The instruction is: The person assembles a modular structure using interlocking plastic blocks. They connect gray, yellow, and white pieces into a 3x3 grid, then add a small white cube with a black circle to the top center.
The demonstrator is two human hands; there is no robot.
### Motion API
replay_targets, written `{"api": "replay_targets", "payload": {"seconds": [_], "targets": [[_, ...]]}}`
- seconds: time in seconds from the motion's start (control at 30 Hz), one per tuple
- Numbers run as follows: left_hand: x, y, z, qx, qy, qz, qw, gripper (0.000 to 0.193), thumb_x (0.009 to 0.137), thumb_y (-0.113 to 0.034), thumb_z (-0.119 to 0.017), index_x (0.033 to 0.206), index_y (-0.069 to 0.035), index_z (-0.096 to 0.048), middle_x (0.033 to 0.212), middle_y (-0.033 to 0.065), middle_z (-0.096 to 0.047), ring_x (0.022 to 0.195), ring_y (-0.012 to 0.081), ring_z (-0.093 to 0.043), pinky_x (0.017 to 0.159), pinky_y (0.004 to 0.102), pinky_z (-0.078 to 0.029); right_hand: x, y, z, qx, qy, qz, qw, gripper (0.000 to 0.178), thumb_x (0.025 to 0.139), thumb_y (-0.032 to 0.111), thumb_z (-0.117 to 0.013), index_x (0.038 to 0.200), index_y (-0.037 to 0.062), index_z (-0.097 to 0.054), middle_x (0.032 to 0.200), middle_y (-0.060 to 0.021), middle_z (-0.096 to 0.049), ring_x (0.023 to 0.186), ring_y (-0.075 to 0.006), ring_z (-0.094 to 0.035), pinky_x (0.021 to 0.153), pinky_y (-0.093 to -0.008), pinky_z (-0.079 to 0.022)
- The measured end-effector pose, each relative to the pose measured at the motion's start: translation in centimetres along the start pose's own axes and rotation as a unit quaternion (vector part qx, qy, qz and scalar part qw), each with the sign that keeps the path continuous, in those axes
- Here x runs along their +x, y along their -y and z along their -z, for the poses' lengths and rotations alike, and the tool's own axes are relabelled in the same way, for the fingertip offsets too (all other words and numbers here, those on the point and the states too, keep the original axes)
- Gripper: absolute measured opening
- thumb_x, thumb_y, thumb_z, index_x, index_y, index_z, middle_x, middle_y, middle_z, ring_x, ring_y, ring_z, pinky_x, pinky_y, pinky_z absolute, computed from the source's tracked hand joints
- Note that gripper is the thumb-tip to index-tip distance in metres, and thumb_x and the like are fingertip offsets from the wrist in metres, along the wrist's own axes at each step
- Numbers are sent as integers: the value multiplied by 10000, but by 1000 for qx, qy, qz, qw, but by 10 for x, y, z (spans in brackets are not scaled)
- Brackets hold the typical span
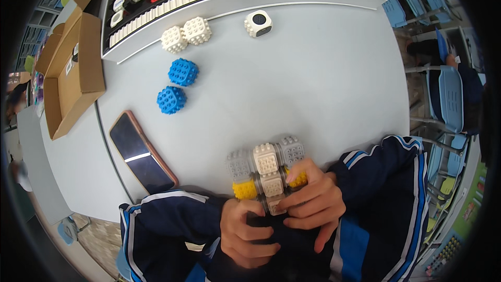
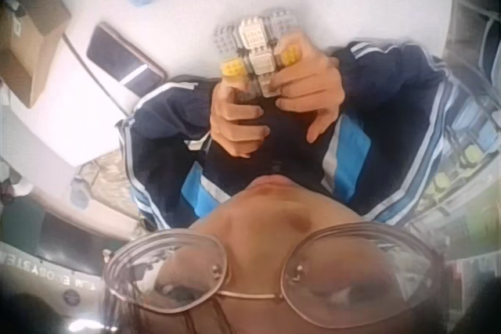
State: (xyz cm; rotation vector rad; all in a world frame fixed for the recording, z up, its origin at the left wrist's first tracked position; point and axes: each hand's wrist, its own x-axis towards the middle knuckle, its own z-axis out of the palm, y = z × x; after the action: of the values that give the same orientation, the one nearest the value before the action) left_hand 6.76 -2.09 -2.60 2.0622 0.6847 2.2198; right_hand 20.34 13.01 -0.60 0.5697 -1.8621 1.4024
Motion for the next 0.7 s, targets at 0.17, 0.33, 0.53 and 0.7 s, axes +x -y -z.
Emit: {"api": "replay_targets", "payload": {"seconds": [0.17, 0.33, 0.53, 0.7], "targets": [[3, 11, 4, -46, 26, -15, 998, 81, 782, -175, -610, 799, -173, -689, 942, 6, -717, 794, 182, -610, 710, 445, -410, -8, 1, -1, 1, 1, 3, 1000, 495, 914, 470, -679, 732, 11, -713, 632, -69, -605, 775, -268, -735, 872, -506, -342], [8, 20, 3, 12, 12, -6, 1000, 56, 739, -196, -644, 766, -185, -692, 875, -11, -701, 730, 169, -592, 678, 404, -411, -6, -5, 0, -50, -5, 28, 998, 412, 886, 405, -721, 727, 27, -684, 624, -44, -580, 760, -238, -718, 890, -522, -363], [21, 48, 33, 262, 92, 22, 960, 236, 868, -440, -629, 746, -238, -649, 895, -79, -651, 805, 172, -542, 769, 449, -327, 23, -34, 36, -275, 23, 113, 955, 340, 932, 356, -685, 720, 91, -708, 609, -9, -623, 731, -162, -740, 902, -479, -314], [17, 28, 52, 359, 140, -14, 923, 227, 855, -452, -623, 791, -234, -615, 936, -47, -628, 847, 194, -553, 783, 445, -328, 49, -21, 90, -461, 74, 56, 882, 193, 841, 306, -799, 888, 141, -711, 730, 25, -631, 820, -200, -711, 903, -517, -404]]}}
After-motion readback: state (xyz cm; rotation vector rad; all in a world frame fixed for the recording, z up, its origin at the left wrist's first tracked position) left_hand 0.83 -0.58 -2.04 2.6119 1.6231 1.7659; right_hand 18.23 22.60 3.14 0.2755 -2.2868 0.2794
